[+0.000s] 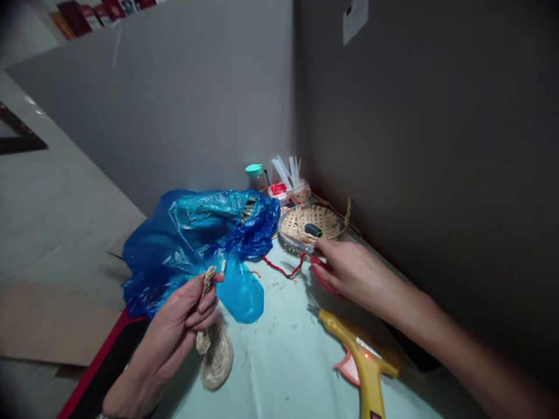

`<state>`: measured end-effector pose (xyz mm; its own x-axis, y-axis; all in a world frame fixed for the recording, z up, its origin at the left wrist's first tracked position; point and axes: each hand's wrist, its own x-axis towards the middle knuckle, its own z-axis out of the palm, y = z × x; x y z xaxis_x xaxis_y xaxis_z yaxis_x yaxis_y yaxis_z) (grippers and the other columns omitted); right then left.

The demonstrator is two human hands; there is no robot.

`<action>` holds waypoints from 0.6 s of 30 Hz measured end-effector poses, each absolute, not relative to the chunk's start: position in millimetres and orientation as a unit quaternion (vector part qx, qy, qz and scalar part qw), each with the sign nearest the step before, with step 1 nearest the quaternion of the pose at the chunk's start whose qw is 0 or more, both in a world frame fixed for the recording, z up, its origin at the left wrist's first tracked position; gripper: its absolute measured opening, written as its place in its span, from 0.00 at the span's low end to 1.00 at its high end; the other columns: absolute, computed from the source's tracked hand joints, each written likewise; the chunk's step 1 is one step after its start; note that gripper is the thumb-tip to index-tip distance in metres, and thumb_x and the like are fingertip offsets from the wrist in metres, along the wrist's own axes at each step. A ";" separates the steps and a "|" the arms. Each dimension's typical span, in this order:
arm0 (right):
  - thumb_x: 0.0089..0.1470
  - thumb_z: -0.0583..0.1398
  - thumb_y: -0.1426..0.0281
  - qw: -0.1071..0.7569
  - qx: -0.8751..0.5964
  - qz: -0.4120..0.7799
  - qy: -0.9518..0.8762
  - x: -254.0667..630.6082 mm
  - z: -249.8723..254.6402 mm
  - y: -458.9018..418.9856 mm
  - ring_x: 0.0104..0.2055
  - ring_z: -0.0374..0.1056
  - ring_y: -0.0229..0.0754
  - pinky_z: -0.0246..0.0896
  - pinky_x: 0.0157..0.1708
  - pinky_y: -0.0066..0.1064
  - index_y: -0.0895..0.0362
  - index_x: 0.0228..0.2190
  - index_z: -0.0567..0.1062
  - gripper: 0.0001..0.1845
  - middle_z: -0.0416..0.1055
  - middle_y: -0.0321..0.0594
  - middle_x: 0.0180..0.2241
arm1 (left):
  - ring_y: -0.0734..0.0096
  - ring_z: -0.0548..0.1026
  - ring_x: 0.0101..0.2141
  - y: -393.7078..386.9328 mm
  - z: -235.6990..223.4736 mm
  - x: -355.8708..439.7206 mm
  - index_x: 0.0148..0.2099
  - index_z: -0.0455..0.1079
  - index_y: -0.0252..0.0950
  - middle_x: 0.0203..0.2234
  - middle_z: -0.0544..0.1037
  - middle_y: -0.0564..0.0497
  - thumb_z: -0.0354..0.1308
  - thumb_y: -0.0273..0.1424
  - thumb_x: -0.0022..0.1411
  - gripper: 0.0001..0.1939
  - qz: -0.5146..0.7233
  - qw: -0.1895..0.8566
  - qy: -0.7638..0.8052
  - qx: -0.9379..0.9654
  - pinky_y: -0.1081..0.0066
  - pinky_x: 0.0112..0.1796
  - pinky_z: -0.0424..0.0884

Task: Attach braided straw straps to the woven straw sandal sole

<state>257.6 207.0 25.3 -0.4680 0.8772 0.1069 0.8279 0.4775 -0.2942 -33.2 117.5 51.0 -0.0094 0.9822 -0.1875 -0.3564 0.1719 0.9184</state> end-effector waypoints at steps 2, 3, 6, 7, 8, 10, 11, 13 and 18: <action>0.63 0.57 0.66 0.086 -0.480 0.106 -0.866 244.0 22.2 206.4 0.33 0.70 0.43 0.66 0.34 0.36 0.60 0.44 0.72 0.11 0.73 0.41 0.33 | 0.86 0.44 0.18 113.1 46.1 -36.9 0.39 0.75 0.29 0.19 0.58 0.60 0.60 0.36 0.65 0.13 0.546 0.618 0.455 0.336 0.79 0.19 0.44; 0.63 0.58 0.65 0.069 -0.475 0.110 -0.870 237.8 20.7 205.5 0.34 0.71 0.41 0.68 0.36 0.36 0.59 0.44 0.72 0.12 0.73 0.40 0.35 | 0.86 0.44 0.18 111.4 43.6 -38.8 0.38 0.75 0.29 0.19 0.57 0.60 0.60 0.36 0.65 0.13 0.548 0.620 0.453 0.333 0.79 0.19 0.44; 0.64 0.59 0.62 0.038 -0.477 0.111 -0.871 223.9 17.9 203.8 0.39 0.72 0.41 0.71 0.39 0.38 0.59 0.46 0.73 0.15 0.73 0.41 0.43 | 0.85 0.44 0.18 108.1 37.2 -44.1 0.40 0.75 0.30 0.20 0.56 0.60 0.62 0.38 0.63 0.14 0.553 0.628 0.436 0.331 0.79 0.19 0.44; 0.63 0.59 0.63 0.035 -0.479 0.107 -0.871 221.2 17.6 203.9 0.40 0.72 0.42 0.72 0.40 0.39 0.59 0.47 0.73 0.15 0.73 0.42 0.44 | 0.85 0.44 0.19 107.5 35.7 -45.6 0.41 0.74 0.30 0.20 0.56 0.61 0.62 0.38 0.63 0.14 0.555 0.631 0.430 0.331 0.79 0.19 0.45; 0.63 0.59 0.63 0.034 -0.479 0.102 -0.871 219.4 17.2 204.6 0.41 0.72 0.42 0.72 0.41 0.40 0.59 0.48 0.72 0.15 0.73 0.43 0.45 | 0.85 0.44 0.19 107.0 34.3 -46.7 0.42 0.74 0.30 0.20 0.54 0.61 0.63 0.38 0.63 0.14 0.556 0.633 0.425 0.330 0.79 0.19 0.45; 0.63 0.59 0.63 0.039 -0.474 0.091 -0.875 218.7 15.5 207.1 0.43 0.72 0.43 0.71 0.42 0.41 0.58 0.49 0.72 0.16 0.72 0.43 0.47 | 0.84 0.43 0.19 106.3 32.3 -47.6 0.42 0.73 0.30 0.20 0.53 0.62 0.61 0.36 0.64 0.13 0.556 0.637 0.423 0.326 0.79 0.19 0.45; 0.63 0.59 0.63 0.043 -0.468 0.085 -0.879 219.5 13.9 208.8 0.44 0.72 0.44 0.71 0.42 0.41 0.58 0.49 0.72 0.16 0.72 0.44 0.47 | 0.84 0.43 0.19 106.0 31.4 -47.2 0.42 0.73 0.30 0.20 0.53 0.62 0.60 0.36 0.66 0.12 0.554 0.639 0.424 0.324 0.78 0.19 0.45; 0.63 0.60 0.63 0.049 -0.452 0.076 -0.887 222.5 9.2 212.4 0.44 0.72 0.44 0.71 0.43 0.41 0.58 0.49 0.72 0.16 0.72 0.44 0.48 | 0.84 0.43 0.19 105.0 29.3 -44.8 0.41 0.73 0.30 0.20 0.54 0.62 0.57 0.37 0.68 0.13 0.545 0.646 0.424 0.324 0.78 0.20 0.44; 0.62 0.58 0.69 0.083 -0.453 0.049 -0.886 224.7 6.4 214.1 0.42 0.71 0.51 0.66 0.44 0.51 0.63 0.45 0.74 0.13 0.74 0.49 0.39 | 0.85 0.44 0.17 101.3 21.7 -34.0 0.40 0.72 0.31 0.18 0.57 0.61 0.53 0.38 0.70 0.15 0.518 0.665 0.424 0.331 0.76 0.19 0.42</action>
